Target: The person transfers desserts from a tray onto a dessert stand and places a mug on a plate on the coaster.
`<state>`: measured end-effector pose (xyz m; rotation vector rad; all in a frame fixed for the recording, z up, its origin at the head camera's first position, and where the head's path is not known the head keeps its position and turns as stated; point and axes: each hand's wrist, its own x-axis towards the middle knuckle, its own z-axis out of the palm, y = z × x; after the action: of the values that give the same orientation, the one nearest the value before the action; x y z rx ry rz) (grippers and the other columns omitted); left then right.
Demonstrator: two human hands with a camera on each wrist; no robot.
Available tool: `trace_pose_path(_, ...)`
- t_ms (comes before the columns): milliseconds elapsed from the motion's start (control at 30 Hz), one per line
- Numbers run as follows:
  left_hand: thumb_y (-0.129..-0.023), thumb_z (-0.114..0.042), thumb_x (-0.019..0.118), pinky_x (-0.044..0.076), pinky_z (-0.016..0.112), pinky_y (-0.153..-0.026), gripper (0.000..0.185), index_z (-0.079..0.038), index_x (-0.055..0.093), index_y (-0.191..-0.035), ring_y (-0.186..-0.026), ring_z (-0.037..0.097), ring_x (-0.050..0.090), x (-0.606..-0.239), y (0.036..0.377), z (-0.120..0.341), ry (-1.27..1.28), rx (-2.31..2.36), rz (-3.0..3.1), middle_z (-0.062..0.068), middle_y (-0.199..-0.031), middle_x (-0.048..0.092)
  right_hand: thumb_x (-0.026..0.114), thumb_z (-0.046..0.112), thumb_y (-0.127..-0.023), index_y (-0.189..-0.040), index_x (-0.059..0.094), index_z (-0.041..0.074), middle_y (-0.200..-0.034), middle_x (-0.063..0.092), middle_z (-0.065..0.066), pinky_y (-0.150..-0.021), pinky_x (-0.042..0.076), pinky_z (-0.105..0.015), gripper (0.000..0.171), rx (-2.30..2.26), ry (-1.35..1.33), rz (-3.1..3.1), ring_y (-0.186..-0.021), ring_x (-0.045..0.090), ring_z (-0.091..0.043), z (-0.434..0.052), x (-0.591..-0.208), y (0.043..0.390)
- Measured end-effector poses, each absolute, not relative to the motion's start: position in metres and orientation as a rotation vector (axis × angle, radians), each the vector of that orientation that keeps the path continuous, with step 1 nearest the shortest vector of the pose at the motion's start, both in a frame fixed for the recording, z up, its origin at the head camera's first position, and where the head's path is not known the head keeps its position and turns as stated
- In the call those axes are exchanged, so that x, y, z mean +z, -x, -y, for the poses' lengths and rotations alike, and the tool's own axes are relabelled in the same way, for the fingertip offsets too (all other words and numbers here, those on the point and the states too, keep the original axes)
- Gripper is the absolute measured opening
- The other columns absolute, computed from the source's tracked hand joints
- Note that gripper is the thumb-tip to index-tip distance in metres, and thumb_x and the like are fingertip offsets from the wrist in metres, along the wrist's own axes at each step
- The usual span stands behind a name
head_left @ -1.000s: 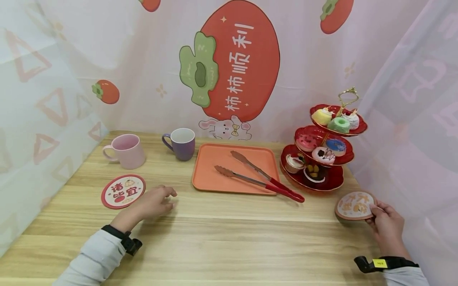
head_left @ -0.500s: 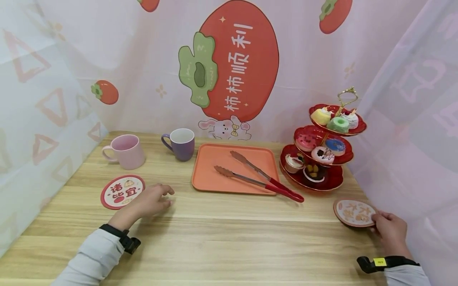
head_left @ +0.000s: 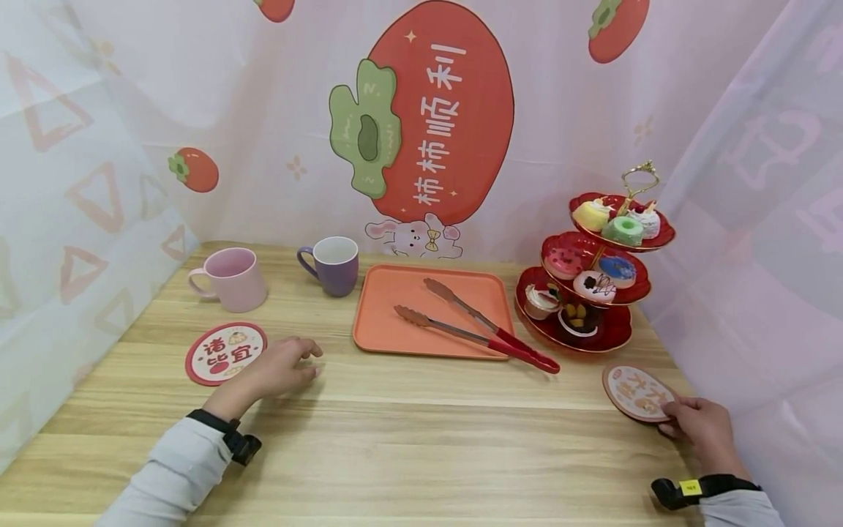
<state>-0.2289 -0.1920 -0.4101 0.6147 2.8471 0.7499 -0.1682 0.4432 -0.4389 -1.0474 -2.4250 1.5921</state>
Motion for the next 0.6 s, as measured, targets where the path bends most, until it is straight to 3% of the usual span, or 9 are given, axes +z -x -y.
trace_pose_path(167, -0.083, -0.012, 0.066, 0.045, 0.050, -0.079, 0.023, 0.000, 0.064, -0.103, -0.094, 0.035, 0.058, -0.411, 0.231, 0.192, -0.641, 0.768, -2.861, 0.018, -0.097, 0.062, 0.057, 0.009, -0.085, -0.114, 0.042, -0.022, -0.062, 0.058, -0.005, -0.050, 0.051, -0.030, 0.045, 1.507, 0.966, 2.610, -0.054, 0.060, -0.016, -0.443, -0.434, 0.164)
trace_pose_path(400, -0.083, -0.011, 0.066, 0.046, 0.049, -0.078, 0.022, 0.001, 0.064, -0.101, -0.092, 0.034, 0.058, -0.411, 0.232, 0.192, -0.650, 0.807, -2.846, 0.017, -0.095, 0.062, 0.058, 0.017, -0.083, -0.111, 0.046, -0.022, -0.066, 0.056, -0.006, -0.052, 0.048, -0.030, 0.049, 1.471, 0.957, 2.737, -0.059, 0.054, -0.017, -0.444, -0.428, 0.164)
trace_pose_path(600, -0.083, -0.011, 0.066, 0.046, 0.049, -0.077, 0.022, 0.001, 0.064, -0.101, -0.092, 0.034, 0.057, -0.412, 0.233, 0.192, -0.644, 0.827, -2.838, 0.016, -0.095, 0.062, 0.054, 0.029, -0.088, -0.128, 0.027, -0.026, -0.083, 0.052, -0.020, -0.057, 0.045, -0.029, 0.074, 1.309, 0.899, 2.886, -0.066, 0.052, -0.021, -0.442, -0.423, 0.166)
